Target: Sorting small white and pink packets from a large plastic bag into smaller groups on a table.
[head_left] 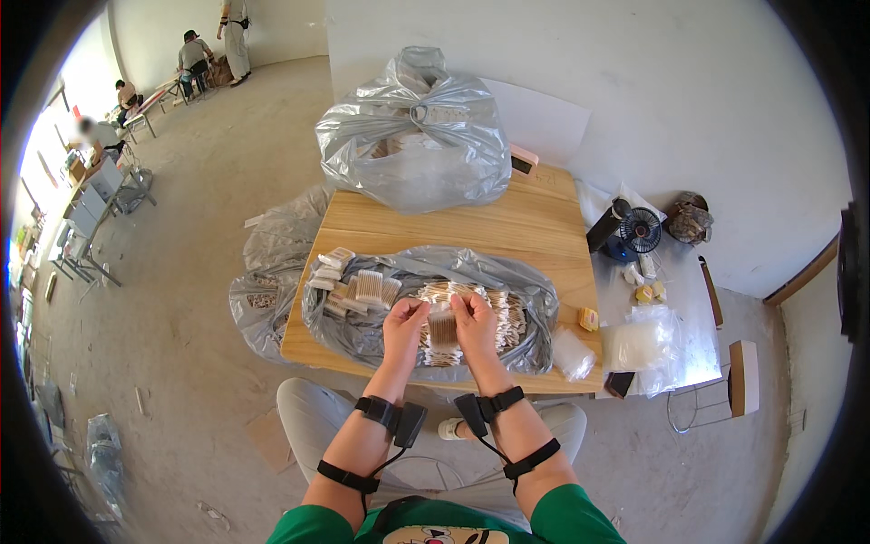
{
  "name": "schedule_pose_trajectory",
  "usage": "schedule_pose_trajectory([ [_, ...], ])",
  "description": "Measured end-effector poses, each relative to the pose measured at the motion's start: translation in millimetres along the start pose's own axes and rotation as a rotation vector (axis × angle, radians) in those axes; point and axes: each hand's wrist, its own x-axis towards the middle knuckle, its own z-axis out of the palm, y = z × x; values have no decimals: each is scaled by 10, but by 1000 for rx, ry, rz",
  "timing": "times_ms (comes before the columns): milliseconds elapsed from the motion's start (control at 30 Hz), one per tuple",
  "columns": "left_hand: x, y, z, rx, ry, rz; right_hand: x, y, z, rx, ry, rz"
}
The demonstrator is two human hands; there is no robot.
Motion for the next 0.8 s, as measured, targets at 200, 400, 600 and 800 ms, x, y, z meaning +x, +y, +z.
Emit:
schedule_pose_trajectory([
  [200,-40,-12,49,-254,134,-117,-118,-10,45,47,89,-29],
  [400,-90,-70,55,-222,193,-80,-180,46,100,15,86,35],
  [600,-109,83,32,-121,185,-56,-198,-97,45,46,62,13],
  [800,-99,285,-8,849,-111,292,-112,-87,-60,-25,-140,-91],
])
